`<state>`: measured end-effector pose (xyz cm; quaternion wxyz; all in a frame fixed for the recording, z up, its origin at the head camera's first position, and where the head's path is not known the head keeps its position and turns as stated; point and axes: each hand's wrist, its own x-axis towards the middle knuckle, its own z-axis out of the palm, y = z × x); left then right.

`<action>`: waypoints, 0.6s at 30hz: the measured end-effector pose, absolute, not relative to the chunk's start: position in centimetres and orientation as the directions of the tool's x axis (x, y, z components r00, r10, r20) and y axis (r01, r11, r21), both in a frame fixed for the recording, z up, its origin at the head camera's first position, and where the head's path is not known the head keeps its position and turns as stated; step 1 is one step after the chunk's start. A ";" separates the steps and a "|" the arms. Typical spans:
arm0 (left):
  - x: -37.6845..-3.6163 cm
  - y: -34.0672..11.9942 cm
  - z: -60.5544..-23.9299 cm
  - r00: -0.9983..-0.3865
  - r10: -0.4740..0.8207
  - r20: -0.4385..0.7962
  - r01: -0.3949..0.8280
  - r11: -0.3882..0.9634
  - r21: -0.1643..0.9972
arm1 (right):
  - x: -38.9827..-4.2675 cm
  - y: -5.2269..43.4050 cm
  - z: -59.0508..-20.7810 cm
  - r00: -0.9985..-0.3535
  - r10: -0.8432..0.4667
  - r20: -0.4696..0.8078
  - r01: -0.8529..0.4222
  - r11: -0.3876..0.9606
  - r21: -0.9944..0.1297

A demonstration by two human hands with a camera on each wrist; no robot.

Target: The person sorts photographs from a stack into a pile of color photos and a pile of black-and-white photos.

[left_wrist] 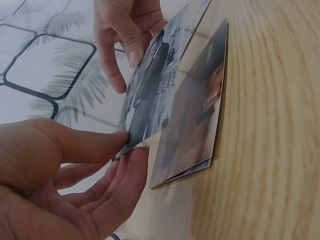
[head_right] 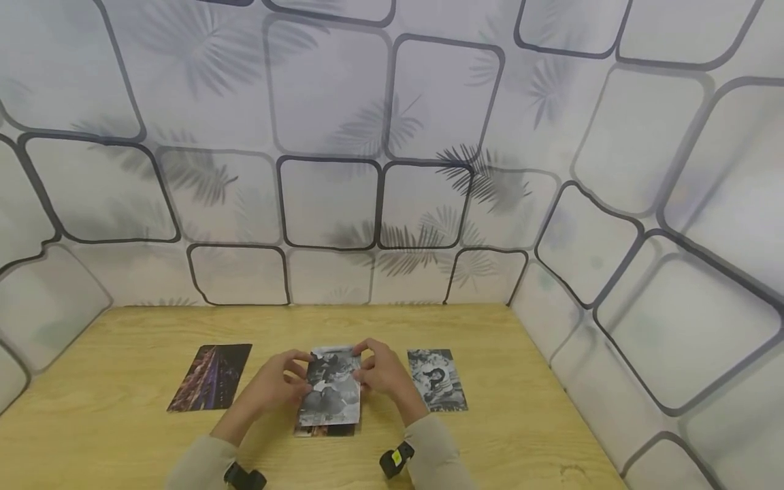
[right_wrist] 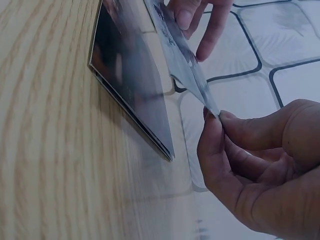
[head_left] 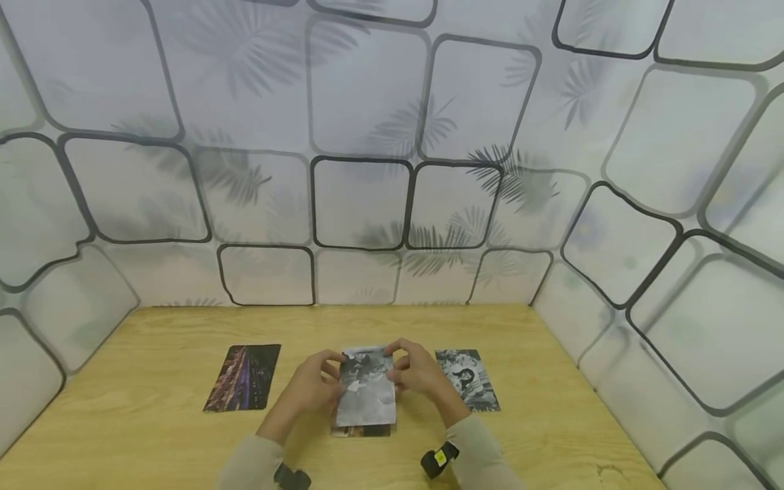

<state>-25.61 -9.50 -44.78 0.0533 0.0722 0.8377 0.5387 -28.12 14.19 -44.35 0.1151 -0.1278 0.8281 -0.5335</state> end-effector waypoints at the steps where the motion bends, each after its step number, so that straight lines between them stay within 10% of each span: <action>1: -25.6 -9.5 -44.8 -0.983 0.184 -0.007 0.069 0.403 0.913 | -28.1 14.2 -44.3 -0.941 -0.334 -0.057 -0.086 0.398 -0.913; 18: -25.7 -8.3 -45.2 -0.946 0.321 0.055 0.163 0.319 0.934 | -28.4 16.5 -42.6 -0.923 -0.376 -0.085 -0.094 0.435 -0.895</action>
